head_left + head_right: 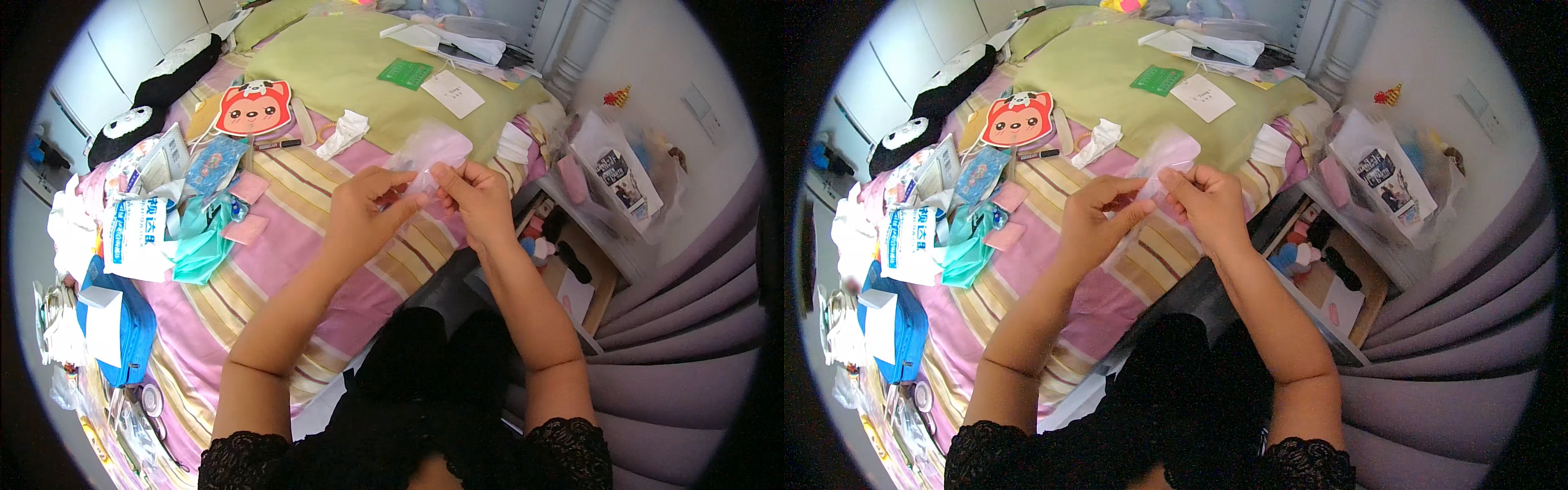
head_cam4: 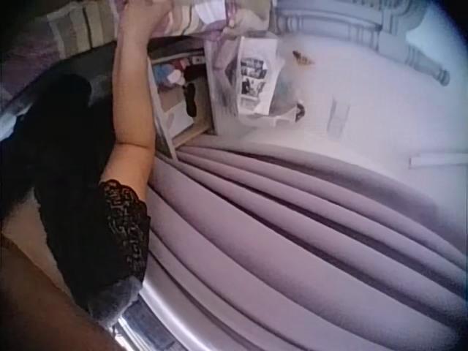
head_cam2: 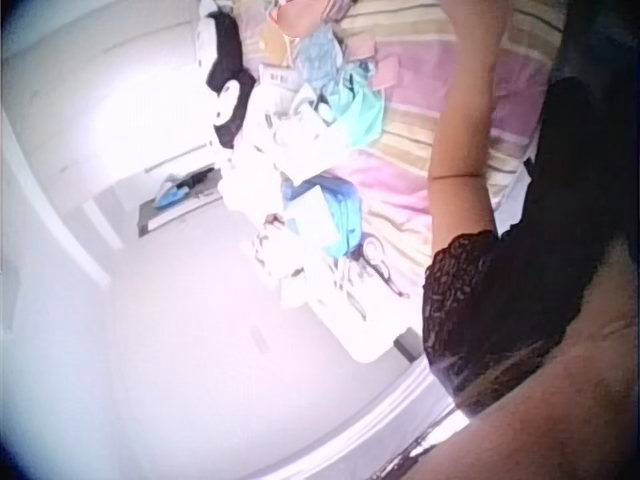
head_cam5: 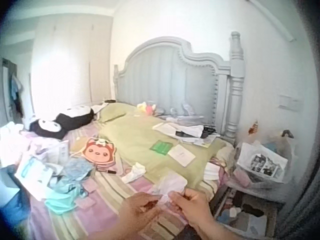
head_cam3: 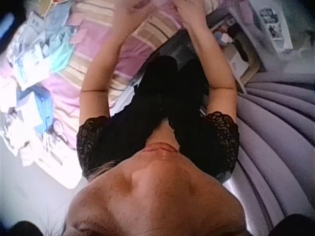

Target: The person sits on a bed and organizes various small items, including cards, stickers, and packaged goods, by placing them into a bedside drawer. They handle a plush toy, a colorful card, and several small packets, sorting them into the drawer one by one.

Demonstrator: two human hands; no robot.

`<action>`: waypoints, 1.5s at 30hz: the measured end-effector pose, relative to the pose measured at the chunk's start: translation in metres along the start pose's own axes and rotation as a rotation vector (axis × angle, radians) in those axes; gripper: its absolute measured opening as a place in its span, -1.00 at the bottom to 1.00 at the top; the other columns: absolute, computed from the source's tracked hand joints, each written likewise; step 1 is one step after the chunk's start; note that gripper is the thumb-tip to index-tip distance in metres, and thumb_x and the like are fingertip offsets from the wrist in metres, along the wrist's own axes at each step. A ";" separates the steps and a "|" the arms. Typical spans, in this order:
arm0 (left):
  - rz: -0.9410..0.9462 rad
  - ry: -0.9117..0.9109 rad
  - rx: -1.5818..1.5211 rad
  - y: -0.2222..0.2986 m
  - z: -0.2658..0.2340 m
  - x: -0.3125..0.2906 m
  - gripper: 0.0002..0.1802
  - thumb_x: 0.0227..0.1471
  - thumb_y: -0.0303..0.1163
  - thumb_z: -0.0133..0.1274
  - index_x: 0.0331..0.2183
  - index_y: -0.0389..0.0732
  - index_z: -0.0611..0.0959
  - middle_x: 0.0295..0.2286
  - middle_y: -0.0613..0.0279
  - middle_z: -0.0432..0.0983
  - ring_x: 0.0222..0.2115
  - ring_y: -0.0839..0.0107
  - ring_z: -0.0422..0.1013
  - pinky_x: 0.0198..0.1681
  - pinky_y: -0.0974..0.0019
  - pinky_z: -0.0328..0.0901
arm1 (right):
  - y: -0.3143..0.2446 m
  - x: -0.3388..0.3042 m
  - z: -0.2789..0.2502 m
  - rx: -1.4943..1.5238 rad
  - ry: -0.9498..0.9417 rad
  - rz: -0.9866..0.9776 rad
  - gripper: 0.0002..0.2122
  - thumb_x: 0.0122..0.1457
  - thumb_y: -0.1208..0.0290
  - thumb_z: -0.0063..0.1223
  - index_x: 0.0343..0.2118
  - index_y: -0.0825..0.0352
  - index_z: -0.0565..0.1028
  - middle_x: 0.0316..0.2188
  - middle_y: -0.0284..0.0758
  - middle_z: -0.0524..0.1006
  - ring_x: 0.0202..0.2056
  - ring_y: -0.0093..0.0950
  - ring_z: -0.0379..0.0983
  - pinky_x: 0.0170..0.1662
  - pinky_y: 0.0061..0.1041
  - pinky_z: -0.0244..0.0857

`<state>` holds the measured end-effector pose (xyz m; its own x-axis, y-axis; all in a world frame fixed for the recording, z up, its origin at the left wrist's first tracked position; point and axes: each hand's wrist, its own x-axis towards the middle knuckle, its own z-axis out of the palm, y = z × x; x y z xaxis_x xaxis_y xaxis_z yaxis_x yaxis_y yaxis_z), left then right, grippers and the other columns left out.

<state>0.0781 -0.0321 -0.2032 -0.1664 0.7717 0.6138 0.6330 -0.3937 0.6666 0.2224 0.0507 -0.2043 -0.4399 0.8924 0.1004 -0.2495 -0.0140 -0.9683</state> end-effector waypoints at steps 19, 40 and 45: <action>0.162 0.089 0.586 -0.005 -0.014 0.058 -0.83 -0.05 -0.32 0.06 -0.55 -0.21 0.57 -0.67 -0.01 0.46 -0.64 0.03 0.42 -0.58 0.10 0.30 | 0.018 0.015 -0.042 -0.700 0.053 -0.138 -0.73 -0.14 0.27 0.10 -0.66 0.44 0.46 -0.75 -0.20 0.43 -0.67 -0.47 0.35 -0.52 -0.45 0.24; 0.115 -0.109 0.313 -0.009 0.027 0.040 -0.83 -0.05 -0.39 0.14 -0.41 -0.31 0.67 -0.60 0.04 0.54 -0.65 0.40 0.45 -0.55 0.39 0.29 | 0.084 -0.017 -0.267 -1.503 -0.263 0.227 -0.19 -0.26 0.32 0.34 0.16 0.21 0.20 0.07 -0.12 0.31 0.09 -0.13 0.21 0.16 -0.22 0.06; 0.077 -0.094 0.316 -0.007 0.017 0.043 -0.84 -0.07 -0.41 0.15 -0.40 -0.27 0.68 -0.66 0.10 0.51 -0.70 0.48 0.38 -0.61 0.42 0.24 | 0.085 -0.013 -0.258 -1.398 -0.232 0.422 -0.36 -0.32 0.33 0.30 -0.02 0.17 0.41 -0.03 -0.11 0.41 -0.02 -0.08 0.30 0.05 -0.24 0.17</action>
<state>0.0798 0.0125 -0.1885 -0.0477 0.7939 0.6062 0.8466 -0.2899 0.4463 0.4296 0.1539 -0.3470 -0.4254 0.8407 -0.3350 0.8845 0.3077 -0.3507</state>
